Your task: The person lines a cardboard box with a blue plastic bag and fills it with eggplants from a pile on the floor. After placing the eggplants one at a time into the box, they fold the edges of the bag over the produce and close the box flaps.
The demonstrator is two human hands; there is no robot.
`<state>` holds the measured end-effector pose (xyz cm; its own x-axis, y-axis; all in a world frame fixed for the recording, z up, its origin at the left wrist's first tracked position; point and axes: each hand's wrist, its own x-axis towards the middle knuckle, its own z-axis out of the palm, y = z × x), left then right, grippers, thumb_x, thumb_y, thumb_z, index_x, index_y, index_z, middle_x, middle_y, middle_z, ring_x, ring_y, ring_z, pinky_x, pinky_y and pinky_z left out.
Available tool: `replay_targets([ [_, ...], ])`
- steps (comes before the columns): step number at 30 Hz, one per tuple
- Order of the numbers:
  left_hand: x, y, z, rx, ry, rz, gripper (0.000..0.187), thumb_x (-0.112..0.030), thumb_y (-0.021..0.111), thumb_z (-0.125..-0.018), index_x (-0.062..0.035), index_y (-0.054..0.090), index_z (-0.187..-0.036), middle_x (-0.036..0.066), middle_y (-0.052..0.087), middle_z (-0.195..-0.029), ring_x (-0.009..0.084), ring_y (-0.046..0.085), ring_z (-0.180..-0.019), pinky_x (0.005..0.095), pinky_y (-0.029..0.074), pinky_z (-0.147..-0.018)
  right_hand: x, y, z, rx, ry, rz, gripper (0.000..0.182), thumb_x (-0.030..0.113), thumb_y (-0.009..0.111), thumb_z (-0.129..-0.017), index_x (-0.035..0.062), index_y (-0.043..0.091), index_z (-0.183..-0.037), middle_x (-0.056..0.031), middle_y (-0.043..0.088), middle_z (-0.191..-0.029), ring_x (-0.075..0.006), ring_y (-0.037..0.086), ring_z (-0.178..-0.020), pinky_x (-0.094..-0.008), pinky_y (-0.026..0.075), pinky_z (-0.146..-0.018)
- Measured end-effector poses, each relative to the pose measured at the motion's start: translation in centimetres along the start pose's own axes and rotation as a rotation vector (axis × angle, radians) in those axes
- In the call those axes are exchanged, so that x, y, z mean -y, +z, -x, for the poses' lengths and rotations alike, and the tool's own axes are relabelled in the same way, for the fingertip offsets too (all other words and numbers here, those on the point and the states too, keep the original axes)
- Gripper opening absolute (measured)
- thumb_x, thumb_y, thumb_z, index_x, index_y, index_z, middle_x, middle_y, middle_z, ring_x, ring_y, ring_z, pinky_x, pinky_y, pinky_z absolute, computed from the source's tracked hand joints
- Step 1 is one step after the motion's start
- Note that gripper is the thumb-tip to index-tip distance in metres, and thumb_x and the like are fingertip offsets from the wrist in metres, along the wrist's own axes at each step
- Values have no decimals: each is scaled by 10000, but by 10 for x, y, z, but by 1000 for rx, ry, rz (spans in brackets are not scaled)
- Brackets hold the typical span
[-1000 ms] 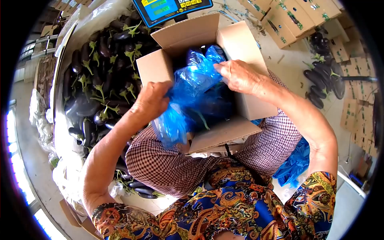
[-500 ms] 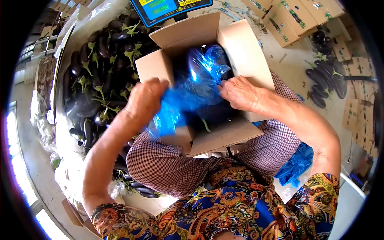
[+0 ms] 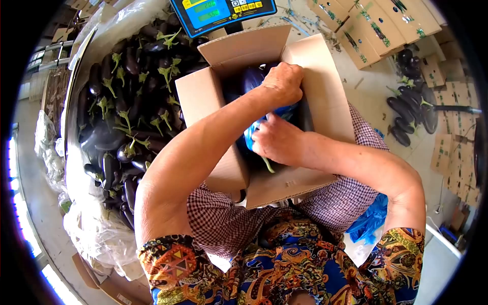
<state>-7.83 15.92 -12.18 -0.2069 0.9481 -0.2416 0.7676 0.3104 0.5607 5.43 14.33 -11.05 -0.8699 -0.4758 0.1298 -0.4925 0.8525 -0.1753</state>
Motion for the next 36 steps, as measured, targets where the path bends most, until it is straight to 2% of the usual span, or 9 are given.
replay_targets([
  [3, -9, -9, 8, 160, 143, 55, 290, -57, 579, -707, -66, 714, -964, 195, 686, -978, 373, 647, -977, 426, 522, -866, -13, 15, -5, 25, 198, -106, 165, 184, 568, -794, 77, 669, -720, -88, 656, -865, -279, 631, -895, -440, 489, -797],
  [5, -22, -15, 19, 287, 330, 141, 347, 40, 534, -658, -47, 703, -949, 190, 688, -955, 356, 651, -945, 410, 514, -856, -14, 3, -19, 306, 484, -180, 280, 234, 526, -943, 43, 661, -1097, -116, 683, -1080, -197, 629, -1050, -357, 440, -950],
  [7, -37, -28, 27, 223, 319, 59, 329, 45, 542, -709, -37, 687, -993, 184, 675, -959, 341, 649, -938, 404, 518, -827, -25, 23, -4, -49, 443, -166, 366, 293, 508, -977, 38, 601, -1222, -88, 675, -1140, -152, 612, -1105, -325, 408, -993],
  [11, -50, -62, 50, -294, 485, 108, 185, -4, 579, -783, -7, 648, -955, 153, 659, -901, 349, 653, -849, 402, 529, -744, -36, -18, 18, -268, 605, -491, 326, 345, 560, -944, 48, 631, -1060, -54, 660, -1004, -138, 606, -921, -292, 443, -852],
  [16, -18, -42, 99, -314, 620, -42, 223, -61, 648, -768, -44, 626, -989, 124, 625, -902, 269, 663, -735, 367, 560, -637, -143, 15, -11, 373, 612, -851, 228, 268, 625, -887, 59, 594, -800, -38, 594, -741, -140, 515, -606, -279, 443, -559],
  [19, -12, 5, 112, -411, 466, -390, 321, -113, 691, -739, -35, 587, -1032, 118, 558, -852, 232, 653, -696, 339, 546, -513, -112, -18, -33, 286, 1159, -1283, 213, 190, 644, -823, 33, 569, -700, -108, 608, -687, -177, 570, -605, -321, 453, -503],
  [26, 8, 43, 84, -257, 510, -437, 147, -69, 606, -751, -28, 549, -880, 132, 542, -866, 248, 639, -687, 343, 548, -522, -114, -20, -30, 252, 1156, -1213, 184, 147, 614, -850, -35, 592, -866, -181, 682, -815, -259, 703, -775, -364, 565, -619],
  [34, 29, 0, 122, -208, 214, -143, 159, -16, 623, -720, -42, 567, -866, 141, 585, -827, 315, 630, -692, 420, 515, -602, -93, -13, 5, -37, 430, -206, 138, 97, 625, -794, 9, 563, -707, -193, 618, -679, -418, 599, -657, -479, 489, -602],
  [36, 38, -16, 125, -185, 80, 141, 121, -51, 621, -775, -2, 578, -877, 159, 615, -757, 293, 620, -650, 393, 501, -599, -85, -25, 11, -40, 659, -303, 88, 58, 607, -741, 6, 568, -682, -209, 625, -684, -402, 629, -678, -469, 514, -617],
])
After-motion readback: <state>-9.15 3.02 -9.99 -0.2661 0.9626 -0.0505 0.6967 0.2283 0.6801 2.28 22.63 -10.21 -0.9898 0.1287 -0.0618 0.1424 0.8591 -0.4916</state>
